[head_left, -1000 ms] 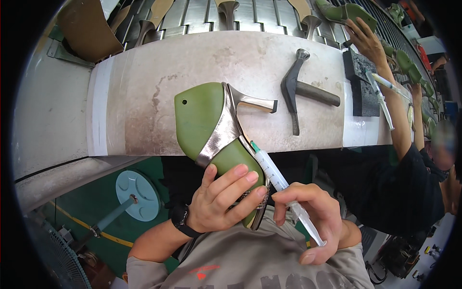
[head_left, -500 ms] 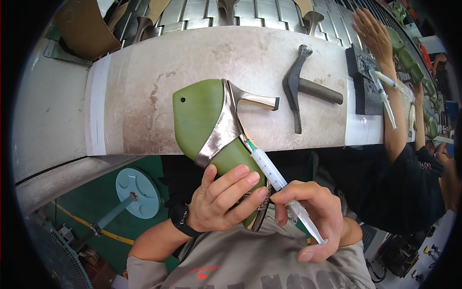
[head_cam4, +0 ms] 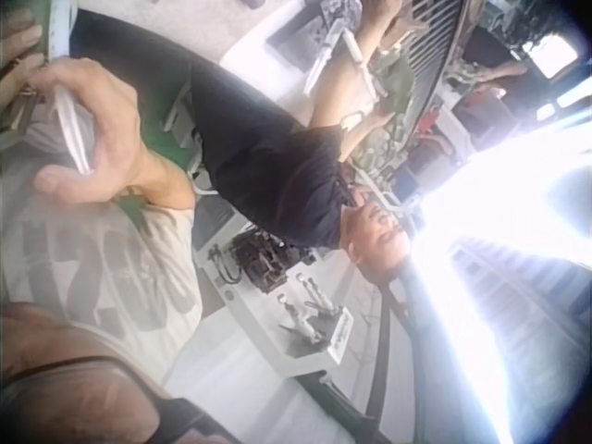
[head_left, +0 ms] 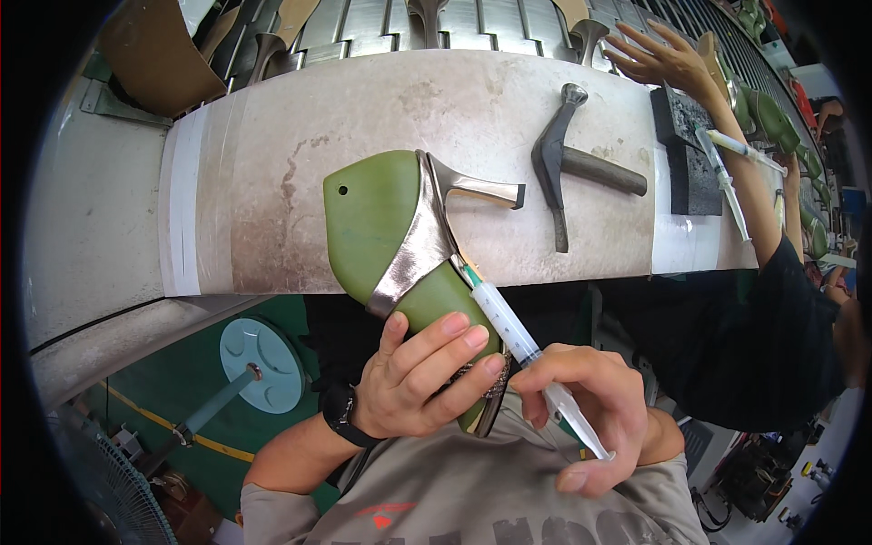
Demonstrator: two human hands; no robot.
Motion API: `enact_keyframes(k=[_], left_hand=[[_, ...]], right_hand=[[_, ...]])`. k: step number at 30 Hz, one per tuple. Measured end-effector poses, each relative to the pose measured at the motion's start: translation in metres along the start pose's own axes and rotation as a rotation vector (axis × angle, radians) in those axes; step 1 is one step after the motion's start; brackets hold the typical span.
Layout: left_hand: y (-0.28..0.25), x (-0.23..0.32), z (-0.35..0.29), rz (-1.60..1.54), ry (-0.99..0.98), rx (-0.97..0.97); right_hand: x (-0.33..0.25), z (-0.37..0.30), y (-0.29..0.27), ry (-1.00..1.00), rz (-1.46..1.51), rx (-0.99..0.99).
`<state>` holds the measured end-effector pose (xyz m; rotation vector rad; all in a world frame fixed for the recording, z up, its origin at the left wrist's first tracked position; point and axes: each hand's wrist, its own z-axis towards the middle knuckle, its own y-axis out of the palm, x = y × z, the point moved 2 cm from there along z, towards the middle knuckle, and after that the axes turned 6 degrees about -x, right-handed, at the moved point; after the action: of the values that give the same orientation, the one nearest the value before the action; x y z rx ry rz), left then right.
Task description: The person hammers the edges of a green high-heeled shoe, applies a substance from a syringe to the sole area, and then presses a tan sole piece onto the bottom of the shoe by hand.
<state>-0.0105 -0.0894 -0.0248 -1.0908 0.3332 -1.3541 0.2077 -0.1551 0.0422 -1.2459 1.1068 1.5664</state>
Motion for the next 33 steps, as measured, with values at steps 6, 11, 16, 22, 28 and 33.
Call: enact_keyframes(k=[6,11,16,22,28,33], left_hand=[[0.000,-0.003,0.002,-0.014,0.039,-0.026],[-0.002,-0.002,-0.002,0.054,0.015,-0.002],[0.004,-0.005,-0.001,0.086,0.070,-0.056],[-0.001,-0.006,-0.005,0.062,0.073,-0.058],[0.002,-0.004,0.001,-0.022,0.031,0.029],[0.000,-0.005,-0.004,-0.007,0.012,0.035]], right_hand=[[-0.004,-0.005,-0.003,0.055,-0.027,0.022],[-0.025,-0.021,-0.020,0.079,-0.002,0.124],[-0.026,-0.038,-0.075,-0.002,-0.197,0.862],[-0.020,-0.031,-0.070,0.062,-0.245,0.844],[-0.008,-0.017,0.005,-0.076,-0.098,0.147],[-0.002,0.006,0.010,-0.090,-0.126,-0.013]])
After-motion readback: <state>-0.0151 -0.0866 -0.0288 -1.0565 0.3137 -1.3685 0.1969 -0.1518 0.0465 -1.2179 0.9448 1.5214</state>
